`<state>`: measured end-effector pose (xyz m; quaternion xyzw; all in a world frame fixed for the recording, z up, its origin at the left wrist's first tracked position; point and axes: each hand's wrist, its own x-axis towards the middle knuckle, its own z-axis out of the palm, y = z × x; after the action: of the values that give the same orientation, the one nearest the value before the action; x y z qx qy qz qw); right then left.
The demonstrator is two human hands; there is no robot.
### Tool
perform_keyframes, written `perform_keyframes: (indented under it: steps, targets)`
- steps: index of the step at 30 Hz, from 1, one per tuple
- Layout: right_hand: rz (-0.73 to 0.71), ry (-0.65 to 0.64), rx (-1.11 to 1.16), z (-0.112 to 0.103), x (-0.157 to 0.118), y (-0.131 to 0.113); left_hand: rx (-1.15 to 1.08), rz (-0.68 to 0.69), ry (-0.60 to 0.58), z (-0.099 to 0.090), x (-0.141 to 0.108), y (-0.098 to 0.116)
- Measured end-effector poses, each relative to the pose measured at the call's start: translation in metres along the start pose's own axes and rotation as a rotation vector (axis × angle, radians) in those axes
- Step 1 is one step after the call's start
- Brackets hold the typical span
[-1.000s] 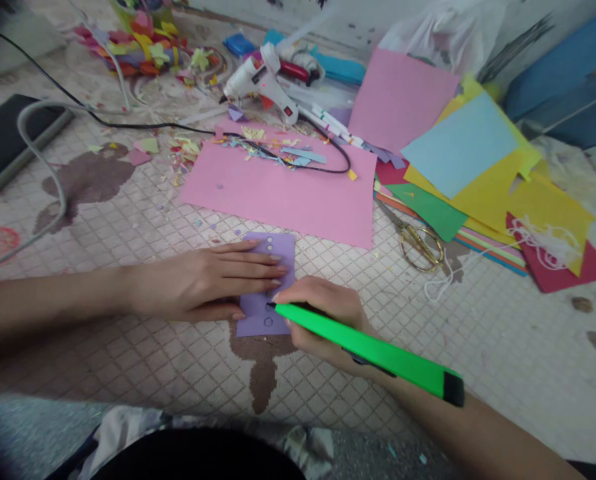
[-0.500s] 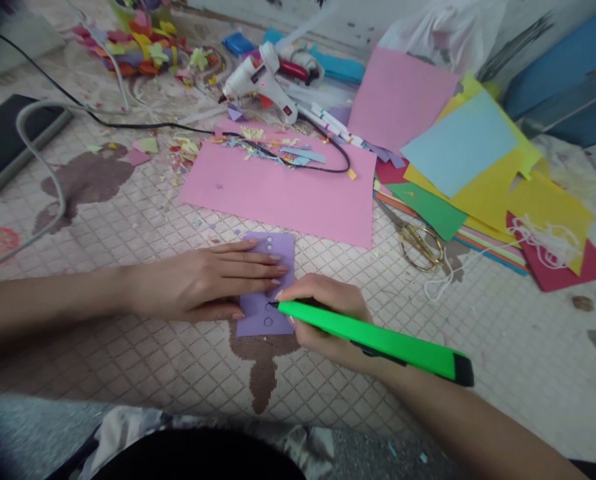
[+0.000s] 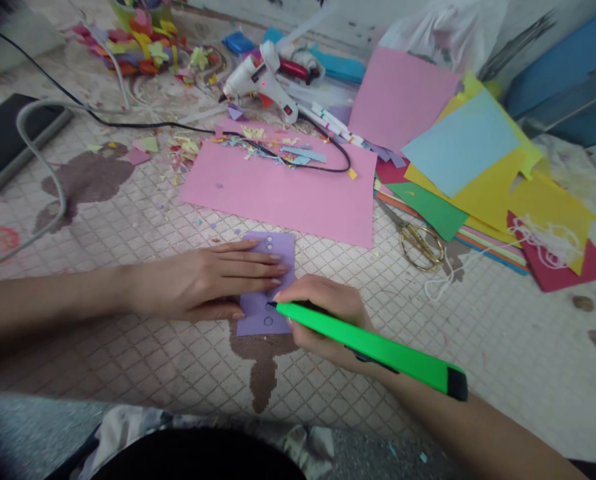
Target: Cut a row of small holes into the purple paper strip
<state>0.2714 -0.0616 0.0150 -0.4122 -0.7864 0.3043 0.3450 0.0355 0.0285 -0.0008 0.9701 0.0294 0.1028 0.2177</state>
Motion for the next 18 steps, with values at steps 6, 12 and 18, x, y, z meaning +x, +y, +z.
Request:
perform_keyframes:
  steps: [6, 12, 18]
  targets:
    - [-0.024, -0.031, -0.054, 0.0013, -0.0025, 0.0040, -0.009, 0.003, -0.003, -0.0006, 0.0004, -0.0006]
    - [-0.032, -0.035, 0.016, -0.0014, -0.0008, 0.0053, -0.004, 0.003, -0.003, -0.0011, 0.0011, -0.0001]
    - [0.084, 0.033, 0.075, -0.0026, -0.0035, 0.0044, -0.003, 0.013, 0.018, 0.0002, 0.0007, 0.0001]
